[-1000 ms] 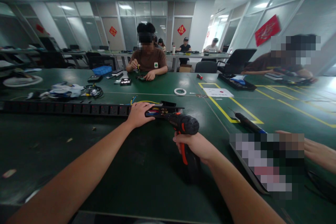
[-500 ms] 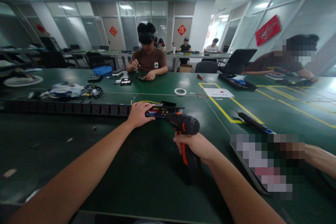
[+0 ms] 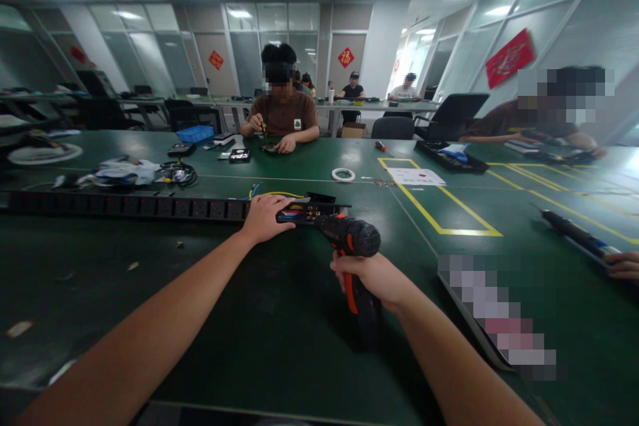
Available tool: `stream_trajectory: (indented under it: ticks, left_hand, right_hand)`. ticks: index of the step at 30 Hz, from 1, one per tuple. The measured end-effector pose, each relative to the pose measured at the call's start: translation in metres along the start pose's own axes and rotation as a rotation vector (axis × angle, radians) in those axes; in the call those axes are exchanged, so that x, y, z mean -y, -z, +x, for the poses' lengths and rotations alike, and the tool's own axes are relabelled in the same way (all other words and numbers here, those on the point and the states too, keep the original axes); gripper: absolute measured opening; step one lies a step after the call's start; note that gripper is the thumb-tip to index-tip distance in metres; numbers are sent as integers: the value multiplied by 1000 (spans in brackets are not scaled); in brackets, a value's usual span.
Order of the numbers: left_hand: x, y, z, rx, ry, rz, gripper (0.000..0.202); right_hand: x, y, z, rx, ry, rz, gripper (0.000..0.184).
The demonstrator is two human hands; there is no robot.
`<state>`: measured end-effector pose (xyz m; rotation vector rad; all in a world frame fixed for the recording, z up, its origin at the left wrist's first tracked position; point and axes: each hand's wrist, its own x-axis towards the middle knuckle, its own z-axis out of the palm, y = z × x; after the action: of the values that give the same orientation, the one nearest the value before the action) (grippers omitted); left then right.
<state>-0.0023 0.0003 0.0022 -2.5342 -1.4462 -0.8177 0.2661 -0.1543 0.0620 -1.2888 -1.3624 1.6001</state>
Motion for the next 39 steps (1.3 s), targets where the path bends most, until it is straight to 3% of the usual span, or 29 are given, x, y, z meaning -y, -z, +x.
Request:
stream_trajectory:
  ticks: [39]
  left_hand:
    - [2, -2, 0, -17, -11, 5, 67]
  right_hand:
    - [-3, 2, 2, -2, -7, -10, 18]
